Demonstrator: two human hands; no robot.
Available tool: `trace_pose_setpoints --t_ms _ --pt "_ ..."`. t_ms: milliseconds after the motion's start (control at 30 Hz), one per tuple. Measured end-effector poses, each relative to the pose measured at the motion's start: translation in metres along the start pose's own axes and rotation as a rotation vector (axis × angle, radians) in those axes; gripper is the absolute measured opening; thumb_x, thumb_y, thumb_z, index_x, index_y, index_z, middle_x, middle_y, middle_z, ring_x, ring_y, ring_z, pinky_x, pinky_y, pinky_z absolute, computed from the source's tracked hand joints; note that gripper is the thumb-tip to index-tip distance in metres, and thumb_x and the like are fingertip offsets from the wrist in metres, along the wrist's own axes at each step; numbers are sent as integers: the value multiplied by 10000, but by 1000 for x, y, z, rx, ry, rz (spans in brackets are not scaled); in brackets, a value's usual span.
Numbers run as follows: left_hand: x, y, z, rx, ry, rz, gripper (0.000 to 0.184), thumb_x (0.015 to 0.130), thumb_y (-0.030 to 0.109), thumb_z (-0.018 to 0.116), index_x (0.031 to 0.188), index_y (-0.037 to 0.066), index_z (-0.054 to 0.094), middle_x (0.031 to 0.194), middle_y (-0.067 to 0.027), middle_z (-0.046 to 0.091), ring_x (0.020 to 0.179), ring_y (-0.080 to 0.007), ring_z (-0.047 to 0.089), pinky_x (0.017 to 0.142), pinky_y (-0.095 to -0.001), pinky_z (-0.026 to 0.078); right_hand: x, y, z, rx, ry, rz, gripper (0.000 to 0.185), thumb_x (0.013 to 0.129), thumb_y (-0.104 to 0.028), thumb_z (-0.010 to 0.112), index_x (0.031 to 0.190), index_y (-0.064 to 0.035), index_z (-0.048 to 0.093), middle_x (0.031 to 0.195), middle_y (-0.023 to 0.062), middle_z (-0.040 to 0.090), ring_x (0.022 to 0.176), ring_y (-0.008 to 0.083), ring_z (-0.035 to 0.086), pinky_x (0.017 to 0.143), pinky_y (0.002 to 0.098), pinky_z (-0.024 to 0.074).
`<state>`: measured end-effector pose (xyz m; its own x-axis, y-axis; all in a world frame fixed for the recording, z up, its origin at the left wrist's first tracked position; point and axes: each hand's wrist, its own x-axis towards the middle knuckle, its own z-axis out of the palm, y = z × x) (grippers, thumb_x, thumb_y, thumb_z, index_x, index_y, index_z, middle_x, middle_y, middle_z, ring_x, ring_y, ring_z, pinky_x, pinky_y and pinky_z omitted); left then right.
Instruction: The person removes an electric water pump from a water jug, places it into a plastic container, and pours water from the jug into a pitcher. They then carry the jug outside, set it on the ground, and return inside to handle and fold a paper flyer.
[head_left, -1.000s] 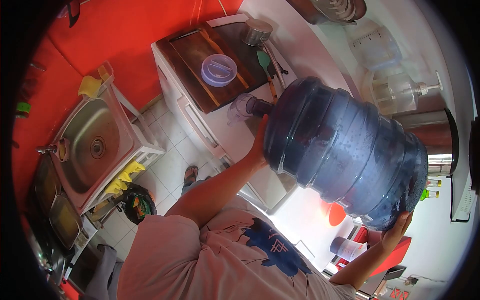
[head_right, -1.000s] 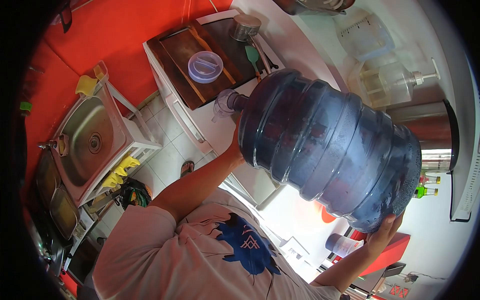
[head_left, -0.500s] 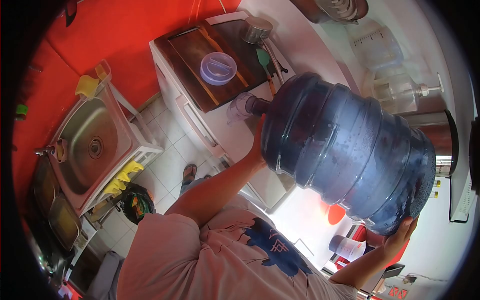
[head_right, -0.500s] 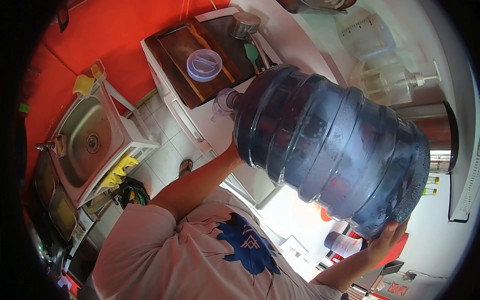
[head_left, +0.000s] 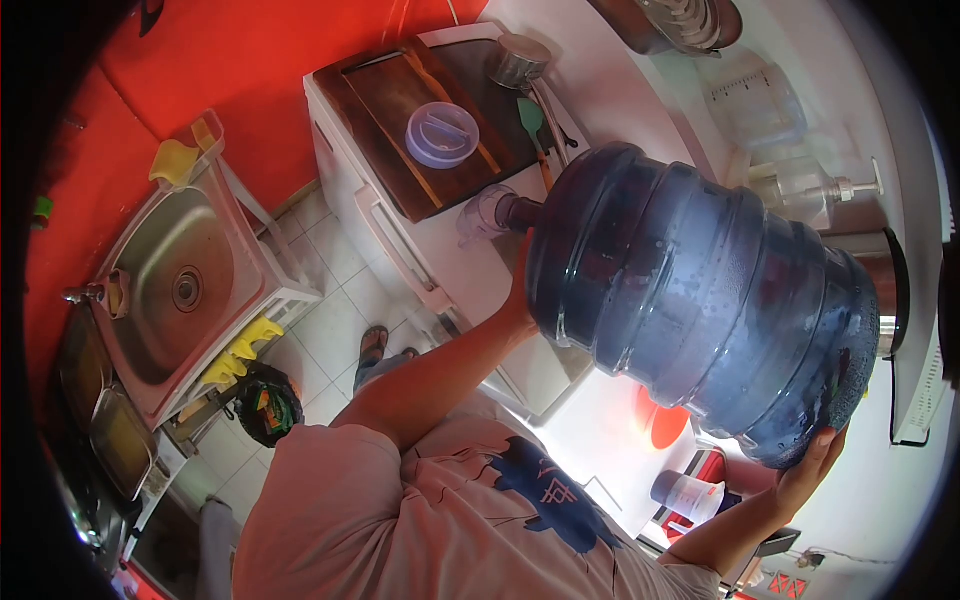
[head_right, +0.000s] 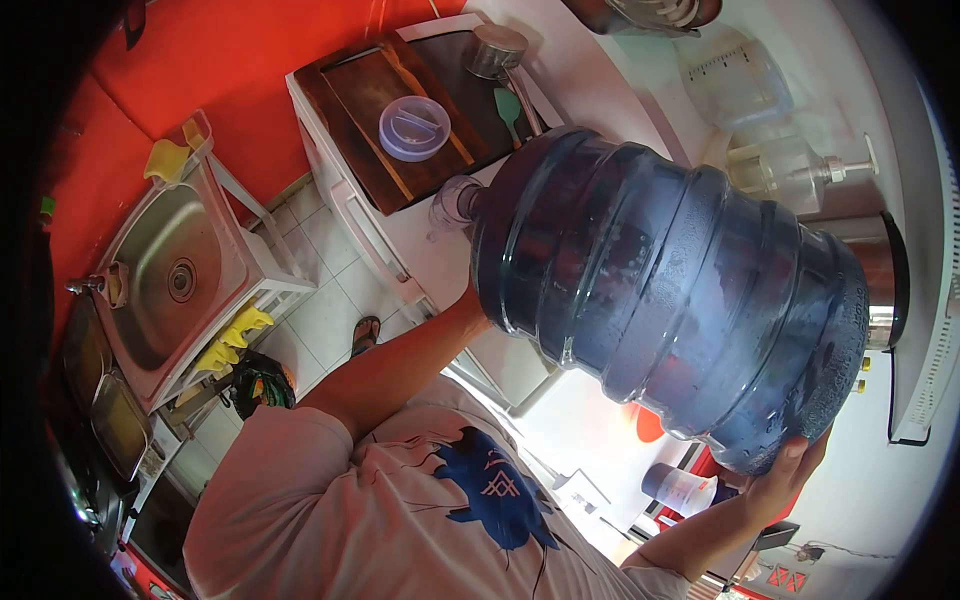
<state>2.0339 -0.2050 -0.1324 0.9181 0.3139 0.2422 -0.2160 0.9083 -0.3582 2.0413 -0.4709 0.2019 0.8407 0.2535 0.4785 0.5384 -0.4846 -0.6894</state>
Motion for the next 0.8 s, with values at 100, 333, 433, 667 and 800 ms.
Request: trace_pose_setpoints --t_ms 100,333,433,667,800 --pt "2 -1 7 135 186 45 533 997 527 369 1261 108 566 1127 -53 662 1027 -180 646 888 -344 554 4 5 -8 -4 -19 -39 795 922 -489 580 1452 39 309 1466 205 367 1328 323 396 1098 437 306" --pt "3 -1 0 158 135 32 487 999 456 400 1325 111 508 1241 -81 597 1128 -227 583 962 -398 497 1 1 -9 3 -44 -29 792 921 -483 586 1448 41 313 1453 208 382 1315 325 411 1091 436 317" --pt "4 -3 2 184 207 45 538 994 526 384 1286 105 548 1134 -47 658 1030 -169 641 894 -341 547 0 -1 -9 -20 -8 -36 790 921 -483 585 1446 41 315 1449 208 386 1313 323 413 1090 435 319" --pt "-1 -2 10 230 191 47 540 997 523 372 1301 107 532 1144 -45 654 1023 -165 643 893 -346 549 1 -12 -2 -51 -71 -77 801 916 -493 587 1443 48 318 1448 208 390 1312 322 414 1089 426 317" --pt "0 -1 11 222 172 17 542 1000 523 363 1299 104 530 1137 -45 654 1013 -163 647 889 -345 553 1 -12 -5 -50 -90 -92 807 913 -497 588 1439 53 323 1446 208 391 1307 322 419 1084 424 322"
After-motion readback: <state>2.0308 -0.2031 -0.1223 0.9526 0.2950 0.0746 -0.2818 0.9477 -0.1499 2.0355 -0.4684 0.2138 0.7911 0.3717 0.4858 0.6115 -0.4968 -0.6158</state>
